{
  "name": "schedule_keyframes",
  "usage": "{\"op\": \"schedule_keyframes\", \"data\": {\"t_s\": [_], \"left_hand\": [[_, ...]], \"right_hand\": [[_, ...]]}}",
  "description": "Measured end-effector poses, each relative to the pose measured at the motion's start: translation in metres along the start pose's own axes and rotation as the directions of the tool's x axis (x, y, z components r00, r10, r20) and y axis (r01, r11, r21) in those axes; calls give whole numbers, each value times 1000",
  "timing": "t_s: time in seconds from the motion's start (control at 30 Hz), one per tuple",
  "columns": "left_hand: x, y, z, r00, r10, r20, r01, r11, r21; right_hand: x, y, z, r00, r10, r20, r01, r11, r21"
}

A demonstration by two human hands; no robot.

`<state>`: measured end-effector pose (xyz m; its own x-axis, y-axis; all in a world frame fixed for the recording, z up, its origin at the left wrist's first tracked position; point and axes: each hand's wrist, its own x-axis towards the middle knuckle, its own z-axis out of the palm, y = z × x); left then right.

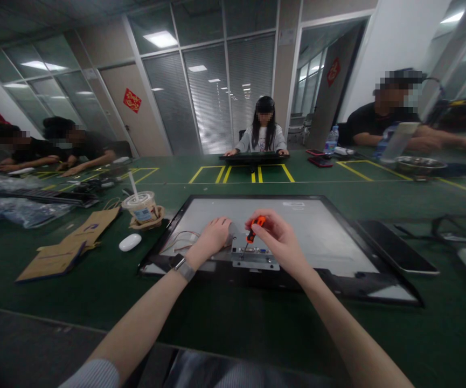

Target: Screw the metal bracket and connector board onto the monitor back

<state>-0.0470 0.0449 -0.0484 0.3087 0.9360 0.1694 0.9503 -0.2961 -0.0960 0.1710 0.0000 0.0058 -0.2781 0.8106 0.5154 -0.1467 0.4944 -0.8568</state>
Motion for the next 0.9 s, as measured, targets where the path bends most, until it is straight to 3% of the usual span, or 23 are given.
{"op": "schedule_keyframes", "data": {"t_s": [0.9], "left_hand": [[-1, 2, -5, 1000, -3, 26, 3, 1000, -3]], "right_hand": [[0, 0, 1, 999, -12, -35, 11, 1000, -26]]}}
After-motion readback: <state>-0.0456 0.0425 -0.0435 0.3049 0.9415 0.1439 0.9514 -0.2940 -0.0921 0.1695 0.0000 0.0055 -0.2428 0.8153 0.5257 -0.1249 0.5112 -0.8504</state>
